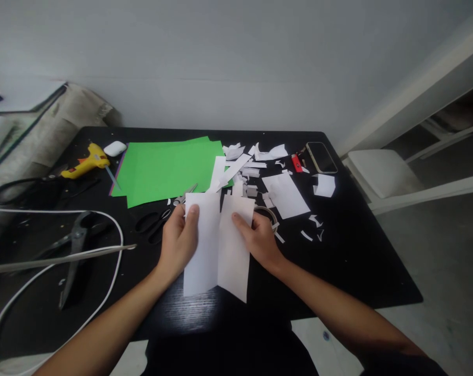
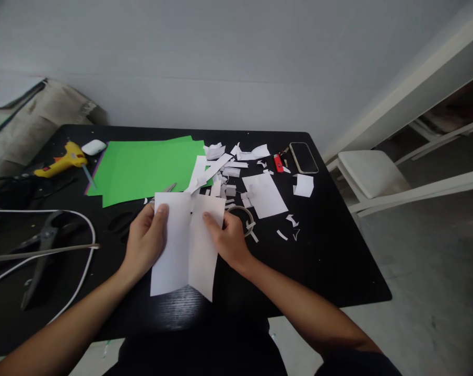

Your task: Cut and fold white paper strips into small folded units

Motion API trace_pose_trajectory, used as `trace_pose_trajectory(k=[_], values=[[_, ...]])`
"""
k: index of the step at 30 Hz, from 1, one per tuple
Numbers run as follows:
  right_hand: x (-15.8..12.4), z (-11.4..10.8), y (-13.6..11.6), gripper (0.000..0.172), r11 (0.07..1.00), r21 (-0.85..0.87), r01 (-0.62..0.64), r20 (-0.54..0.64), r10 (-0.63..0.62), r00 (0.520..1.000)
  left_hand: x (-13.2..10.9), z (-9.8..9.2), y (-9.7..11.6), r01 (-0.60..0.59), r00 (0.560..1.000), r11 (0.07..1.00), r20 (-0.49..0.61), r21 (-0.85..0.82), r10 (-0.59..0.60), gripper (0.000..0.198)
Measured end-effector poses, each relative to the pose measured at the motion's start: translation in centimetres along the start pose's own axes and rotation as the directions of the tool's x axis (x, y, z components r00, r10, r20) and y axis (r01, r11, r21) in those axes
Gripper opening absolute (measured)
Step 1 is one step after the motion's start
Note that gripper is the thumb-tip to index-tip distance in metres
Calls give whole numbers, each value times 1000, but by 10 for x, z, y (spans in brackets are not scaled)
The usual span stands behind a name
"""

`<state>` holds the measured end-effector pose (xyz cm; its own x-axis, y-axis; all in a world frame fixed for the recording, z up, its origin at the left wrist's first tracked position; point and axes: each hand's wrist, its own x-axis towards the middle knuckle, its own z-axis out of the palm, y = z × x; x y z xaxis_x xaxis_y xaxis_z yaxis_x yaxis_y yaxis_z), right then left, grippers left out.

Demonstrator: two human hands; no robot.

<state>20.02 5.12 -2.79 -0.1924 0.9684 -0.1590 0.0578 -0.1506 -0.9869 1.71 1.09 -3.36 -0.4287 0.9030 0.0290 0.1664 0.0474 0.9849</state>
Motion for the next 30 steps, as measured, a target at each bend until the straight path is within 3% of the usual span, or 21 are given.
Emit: trace_pose_trajectory(k=[3, 7, 12, 20, 25, 30], values=[[1, -2, 1, 41, 999, -41, 14, -40, -16, 999, 1, -2, 4, 71, 996, 997, 59, -41, -68, 39], [3, -5, 1, 42, 994, -90, 68, -79, -76, 994, 0, -5, 4, 75, 988, 996, 130, 45, -80, 44], [2, -4, 3, 41, 992, -85, 98, -87, -106, 991, -3, -3, 3, 9, 996, 995, 87, 94, -18, 45], [3, -5, 3, 42, 992, -70, 106, -107, -113, 988, -4, -2, -2, 12, 999, 998, 51, 70, -15, 39], [4, -5, -2, 44, 997, 77, -28, -15, 29, 999, -1, -2, -2, 16, 998, 999, 52, 38, -18, 35], [0, -5, -6, 40, 928, 295, -226, 101, 205, 974, 7, -5, 0, -21, 1000, 999, -16, 36, 22, 38]])
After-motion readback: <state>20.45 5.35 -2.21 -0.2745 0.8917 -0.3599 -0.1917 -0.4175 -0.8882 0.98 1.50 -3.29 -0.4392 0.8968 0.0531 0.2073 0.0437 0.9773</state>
